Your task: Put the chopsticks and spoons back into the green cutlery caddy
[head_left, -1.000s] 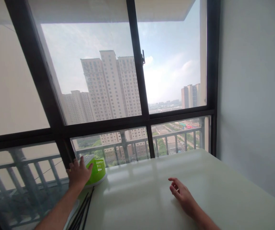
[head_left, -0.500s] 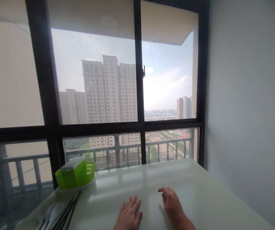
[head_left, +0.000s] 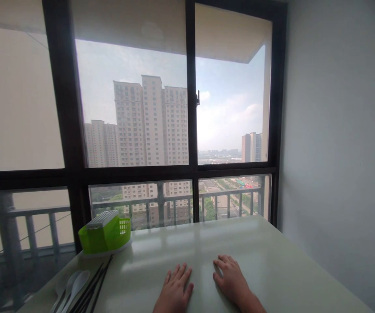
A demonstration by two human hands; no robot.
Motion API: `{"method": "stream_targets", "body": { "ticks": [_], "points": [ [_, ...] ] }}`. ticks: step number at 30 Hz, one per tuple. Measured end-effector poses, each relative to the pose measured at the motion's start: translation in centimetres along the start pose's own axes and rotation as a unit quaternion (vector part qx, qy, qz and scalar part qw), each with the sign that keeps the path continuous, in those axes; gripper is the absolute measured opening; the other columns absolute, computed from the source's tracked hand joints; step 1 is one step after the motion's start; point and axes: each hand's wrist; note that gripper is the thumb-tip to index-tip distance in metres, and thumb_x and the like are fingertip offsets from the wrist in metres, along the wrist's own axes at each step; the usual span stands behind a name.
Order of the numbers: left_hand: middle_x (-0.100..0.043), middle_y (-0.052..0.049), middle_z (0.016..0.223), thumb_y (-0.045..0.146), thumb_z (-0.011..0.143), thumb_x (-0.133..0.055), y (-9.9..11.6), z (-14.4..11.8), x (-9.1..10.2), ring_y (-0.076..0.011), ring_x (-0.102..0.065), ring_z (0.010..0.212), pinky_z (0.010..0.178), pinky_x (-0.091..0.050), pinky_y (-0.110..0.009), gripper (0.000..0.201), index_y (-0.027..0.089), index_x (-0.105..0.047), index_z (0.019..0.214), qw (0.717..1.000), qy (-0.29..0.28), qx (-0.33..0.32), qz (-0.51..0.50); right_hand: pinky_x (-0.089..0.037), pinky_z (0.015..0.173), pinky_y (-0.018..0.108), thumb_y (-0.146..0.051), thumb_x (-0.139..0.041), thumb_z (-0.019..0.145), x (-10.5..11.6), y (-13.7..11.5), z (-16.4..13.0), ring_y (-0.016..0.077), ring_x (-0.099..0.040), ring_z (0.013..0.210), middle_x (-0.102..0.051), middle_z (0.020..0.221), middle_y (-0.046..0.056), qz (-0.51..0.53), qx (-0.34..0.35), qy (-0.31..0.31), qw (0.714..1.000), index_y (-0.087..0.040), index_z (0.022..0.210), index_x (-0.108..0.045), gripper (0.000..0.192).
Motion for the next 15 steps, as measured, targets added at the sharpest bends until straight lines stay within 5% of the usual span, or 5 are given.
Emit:
{"method": "stream_targets", "body": {
  "ticks": [15],
  "points": [
    [-0.032, -0.001, 0.167, 0.05, 0.1, -0.034, 0.41, -0.38, 0.49, -0.0271, -0.026, 0.157, 0.129, -0.015, -0.054, 0.061, 0.028, -0.043, 0.156, 1.0, 0.0, 0.001, -0.005, -0.03, 0.118, 0.038, -0.035, -0.064, 0.087, 0.59, -0.4, -0.07, 0.0266, -0.051, 0.132, -0.064, 0.138, 0.006, 0.002, -0.006, 0.004, 1.0, -0.029, 0.126, -0.072, 0.041]
  ]
}}
Point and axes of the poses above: each hand's wrist, its own z-axis towards the middle knuckle, its own x-axis out of the back of the hand, y = z × x
